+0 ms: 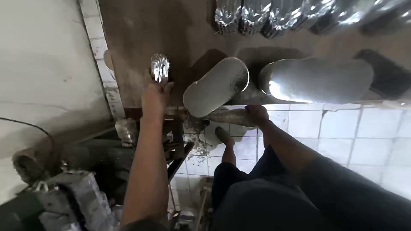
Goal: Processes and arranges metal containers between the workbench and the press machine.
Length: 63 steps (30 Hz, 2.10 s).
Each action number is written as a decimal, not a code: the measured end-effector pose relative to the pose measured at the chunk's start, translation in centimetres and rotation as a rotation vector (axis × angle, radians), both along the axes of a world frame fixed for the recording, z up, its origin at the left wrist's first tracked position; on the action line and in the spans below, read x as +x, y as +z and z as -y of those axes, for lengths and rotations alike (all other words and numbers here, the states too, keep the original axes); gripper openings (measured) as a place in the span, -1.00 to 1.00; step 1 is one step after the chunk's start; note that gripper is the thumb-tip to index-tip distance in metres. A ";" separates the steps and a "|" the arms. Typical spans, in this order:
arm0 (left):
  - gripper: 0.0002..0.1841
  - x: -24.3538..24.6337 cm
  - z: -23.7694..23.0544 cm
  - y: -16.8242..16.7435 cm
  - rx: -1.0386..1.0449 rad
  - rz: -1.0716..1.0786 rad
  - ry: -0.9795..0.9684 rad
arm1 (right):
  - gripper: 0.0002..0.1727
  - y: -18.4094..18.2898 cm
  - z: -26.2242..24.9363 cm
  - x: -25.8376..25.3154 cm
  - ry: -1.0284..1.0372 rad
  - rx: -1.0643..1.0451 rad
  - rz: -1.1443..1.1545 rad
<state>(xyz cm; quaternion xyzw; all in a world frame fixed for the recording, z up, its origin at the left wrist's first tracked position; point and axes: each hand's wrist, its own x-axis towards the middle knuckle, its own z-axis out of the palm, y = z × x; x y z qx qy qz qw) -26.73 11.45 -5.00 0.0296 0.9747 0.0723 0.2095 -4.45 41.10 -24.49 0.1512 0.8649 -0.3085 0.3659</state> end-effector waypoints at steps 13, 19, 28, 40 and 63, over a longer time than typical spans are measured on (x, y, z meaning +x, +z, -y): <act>-0.64 -1.5 -3.0 0.8 0.091 -0.067 0.060 | -0.43 7.8 -1.9 0.9 0.136 -0.248 -0.154; -0.18 2.9 -11.0 10.7 0.234 -0.203 -0.032 | -0.37 9.0 -13.5 11.1 0.090 -0.398 -0.016; -0.48 9.2 -12.2 5.1 0.320 -0.174 -0.501 | -0.44 13.4 -24.7 21.5 0.167 -0.004 0.389; -0.82 6.0 -8.1 5.1 1.056 0.133 -0.224 | -0.67 29.1 -14.7 7.0 0.058 -0.143 -0.458; -0.71 37.7 -14.1 18.5 1.844 0.123 1.163 | -0.70 29.5 -19.8 -11.1 0.324 -0.617 -0.094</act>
